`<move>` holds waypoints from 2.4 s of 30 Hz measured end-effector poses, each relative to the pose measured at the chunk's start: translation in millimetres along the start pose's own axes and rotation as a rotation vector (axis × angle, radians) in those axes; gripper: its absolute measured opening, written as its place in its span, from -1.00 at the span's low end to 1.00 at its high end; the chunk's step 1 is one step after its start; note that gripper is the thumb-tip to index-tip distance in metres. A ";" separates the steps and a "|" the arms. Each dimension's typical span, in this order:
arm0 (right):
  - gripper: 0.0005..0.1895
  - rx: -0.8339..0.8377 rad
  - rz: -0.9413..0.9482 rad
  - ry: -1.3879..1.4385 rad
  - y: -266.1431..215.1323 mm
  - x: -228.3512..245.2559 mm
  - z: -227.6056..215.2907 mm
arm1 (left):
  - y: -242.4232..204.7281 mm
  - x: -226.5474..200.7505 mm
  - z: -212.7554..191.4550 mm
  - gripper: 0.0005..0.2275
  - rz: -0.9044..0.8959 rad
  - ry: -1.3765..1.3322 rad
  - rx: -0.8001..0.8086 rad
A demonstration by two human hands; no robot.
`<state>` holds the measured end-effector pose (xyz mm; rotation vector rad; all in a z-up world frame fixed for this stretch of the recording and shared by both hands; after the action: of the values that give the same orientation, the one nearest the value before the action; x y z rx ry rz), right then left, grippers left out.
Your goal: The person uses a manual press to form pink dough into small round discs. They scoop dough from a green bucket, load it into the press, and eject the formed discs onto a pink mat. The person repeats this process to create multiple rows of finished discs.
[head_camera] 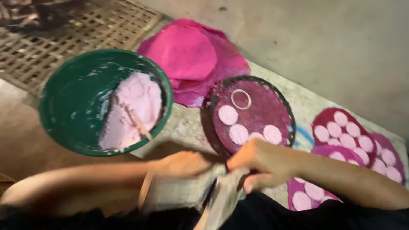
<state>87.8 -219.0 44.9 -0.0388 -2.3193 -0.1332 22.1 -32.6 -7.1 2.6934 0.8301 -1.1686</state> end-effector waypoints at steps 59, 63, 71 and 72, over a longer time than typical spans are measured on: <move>-0.25 0.448 0.163 -0.567 255.1 -205.9 106.3 | -234.0 255.0 22.9 -0.66 -0.386 0.075 -1.772; -0.28 0.464 0.334 -0.364 208.9 -192.2 87.8 | -233.1 252.4 25.8 -0.65 -0.402 0.081 -1.749; -0.64 0.134 0.433 0.054 166.1 -130.5 15.2 | -225.9 225.2 -0.8 -0.64 -0.505 0.300 -1.665; -0.63 0.118 0.517 0.091 165.1 -130.0 6.8 | -222.1 220.1 -7.6 -0.62 -0.603 0.432 -1.585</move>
<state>183.2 -52.3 -40.8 -0.5542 -2.1479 0.2568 36.0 255.9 -127.2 1.2989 1.6567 0.2397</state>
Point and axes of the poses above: each hand's wrist, its own y-axis towards the middle knuckle, its own z-axis out of the palm, x = y × z, the point moved 4 cm from there along y, towards the middle knuckle, and after that the axes turned 4 degrees about z, right-handed, at the moved point
